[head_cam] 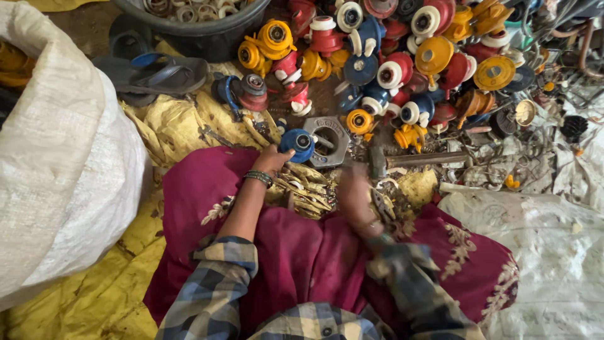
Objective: The person sits on the floor and uses a hammer and metal fixture to strike and separate components from small colorful plastic assemblies. They repeatedly pick up units, position them in the fixture, strike them, and place the separated parts into a nearby white sack.
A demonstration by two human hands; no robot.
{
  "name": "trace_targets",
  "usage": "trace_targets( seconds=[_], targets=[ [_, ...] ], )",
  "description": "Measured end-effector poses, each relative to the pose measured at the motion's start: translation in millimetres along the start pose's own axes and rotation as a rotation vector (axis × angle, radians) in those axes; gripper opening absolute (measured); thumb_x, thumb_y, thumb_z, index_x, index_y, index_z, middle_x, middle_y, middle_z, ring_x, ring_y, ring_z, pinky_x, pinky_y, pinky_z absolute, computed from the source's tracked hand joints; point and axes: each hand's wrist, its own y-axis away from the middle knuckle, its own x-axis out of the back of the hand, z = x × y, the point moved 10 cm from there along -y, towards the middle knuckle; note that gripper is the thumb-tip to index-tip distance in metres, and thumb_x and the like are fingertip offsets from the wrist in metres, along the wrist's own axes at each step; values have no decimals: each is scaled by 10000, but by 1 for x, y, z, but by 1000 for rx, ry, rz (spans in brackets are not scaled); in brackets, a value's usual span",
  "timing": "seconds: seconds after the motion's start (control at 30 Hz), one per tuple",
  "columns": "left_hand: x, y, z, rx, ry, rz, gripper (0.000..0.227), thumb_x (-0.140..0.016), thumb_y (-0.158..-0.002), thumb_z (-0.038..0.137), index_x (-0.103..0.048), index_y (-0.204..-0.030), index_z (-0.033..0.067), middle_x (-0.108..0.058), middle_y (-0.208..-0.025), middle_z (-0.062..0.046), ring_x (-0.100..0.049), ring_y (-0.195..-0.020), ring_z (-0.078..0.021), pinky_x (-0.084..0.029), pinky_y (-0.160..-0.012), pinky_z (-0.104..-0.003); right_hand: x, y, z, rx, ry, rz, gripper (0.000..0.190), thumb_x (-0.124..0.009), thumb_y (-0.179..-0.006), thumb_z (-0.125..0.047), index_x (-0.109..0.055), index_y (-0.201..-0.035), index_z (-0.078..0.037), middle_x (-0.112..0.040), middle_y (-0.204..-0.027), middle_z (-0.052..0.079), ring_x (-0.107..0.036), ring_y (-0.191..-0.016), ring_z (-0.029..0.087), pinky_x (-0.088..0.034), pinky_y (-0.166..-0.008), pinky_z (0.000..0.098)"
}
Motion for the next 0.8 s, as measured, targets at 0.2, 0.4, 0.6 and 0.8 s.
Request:
trace_targets(
  seconds=[0.2, 0.4, 0.6, 0.8],
  targets=[
    [5, -3, 27, -283, -185, 142, 436, -815, -902, 322, -718, -1042, -79, -729, -851, -152, -652, -656, -200, -516, -535, -355, 5, -8, -10, 10, 360, 12, 240, -521, -1092, -238, -511, -1107, 1, -585, -628, 174, -534, -479, 311, -408, -419, 455],
    [-5, 5, 6, -58, 46, 25, 416, -768, -874, 280, -677, -1077, -71, -724, -860, -132, -684, -619, -204, -546, -485, -378, 67, 8, -44, 176, -426, 288, 251, -446, -1084, -176, -475, -1237, 21, -585, -741, 90, -554, -535, 215, -459, -414, 344],
    [-9, -5, 9, -173, -327, 132, 513, -813, -909, 375, -707, -1074, -100, -750, -936, -232, -726, -768, -276, -549, -647, -406, -1, 7, 16, 154, 337, 24, 258, -481, -1077, -188, -509, -1197, 39, -564, -669, 147, -526, -497, 268, -399, -411, 404],
    [-7, -12, -7, -96, -243, 95, 560, -772, -897, 407, -703, -1192, -63, -778, -1078, -259, -757, -902, -308, -588, -811, -456, 19, 9, 29, 60, 225, 135, 245, -512, -1092, -195, -504, -1047, 46, -525, -567, 182, -487, -439, 324, -336, -408, 460]
  ],
)
